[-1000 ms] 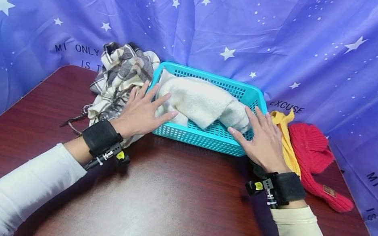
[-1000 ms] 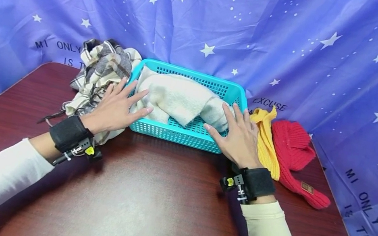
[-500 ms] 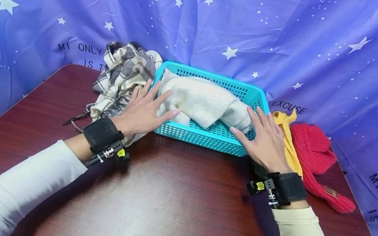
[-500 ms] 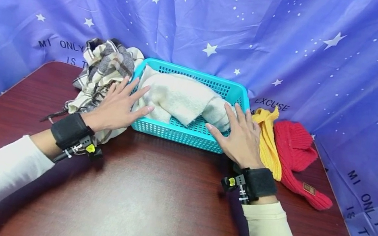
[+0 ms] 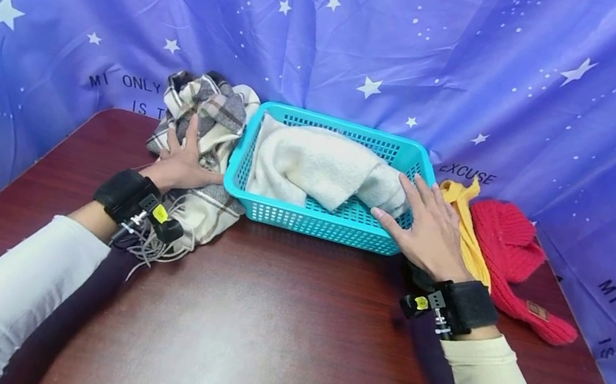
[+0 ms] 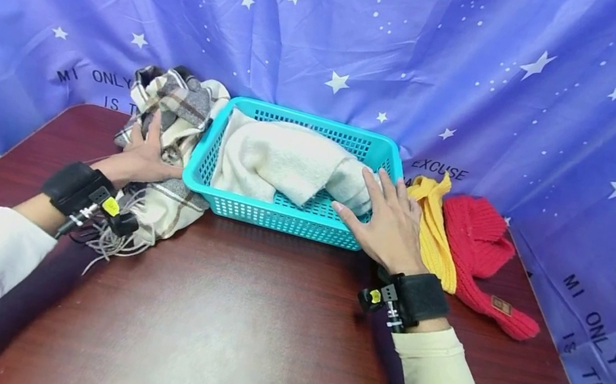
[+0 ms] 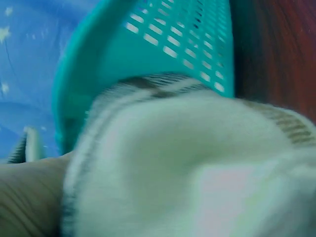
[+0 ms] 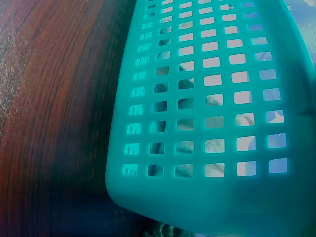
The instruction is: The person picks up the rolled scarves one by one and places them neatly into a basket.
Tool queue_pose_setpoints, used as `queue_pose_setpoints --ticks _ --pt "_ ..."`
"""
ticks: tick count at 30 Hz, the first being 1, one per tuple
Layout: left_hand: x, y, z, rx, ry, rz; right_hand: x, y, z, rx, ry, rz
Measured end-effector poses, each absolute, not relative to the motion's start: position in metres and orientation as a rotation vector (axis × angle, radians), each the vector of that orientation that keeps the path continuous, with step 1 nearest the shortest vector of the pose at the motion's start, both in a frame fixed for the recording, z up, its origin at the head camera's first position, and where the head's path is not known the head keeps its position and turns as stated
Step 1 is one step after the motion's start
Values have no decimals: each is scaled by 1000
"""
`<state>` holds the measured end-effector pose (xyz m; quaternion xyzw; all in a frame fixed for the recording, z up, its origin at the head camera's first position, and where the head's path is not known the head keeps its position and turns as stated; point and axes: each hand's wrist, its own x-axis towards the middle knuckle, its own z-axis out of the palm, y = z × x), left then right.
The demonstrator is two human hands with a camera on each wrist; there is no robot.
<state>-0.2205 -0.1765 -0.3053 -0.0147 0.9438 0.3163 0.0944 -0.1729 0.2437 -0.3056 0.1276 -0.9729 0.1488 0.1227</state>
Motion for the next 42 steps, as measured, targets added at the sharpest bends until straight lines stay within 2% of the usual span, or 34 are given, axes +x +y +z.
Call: queue_pose_setpoints --ticks 19,27,35,42 --pt "-228 -175 -329 -159 2845 1277 -172 244 -306 395 -2841 444" --pt "-228 -180 -329 -289 2843 1405 -174 243 -306 405 -2855 436" --pt "-222 -198 -292 -276 2921 1521 -174 246 -305 407 -2875 450" --pt "-211 -209 -234 -58 3110 1483 -173 247 -299 405 -2879 487"
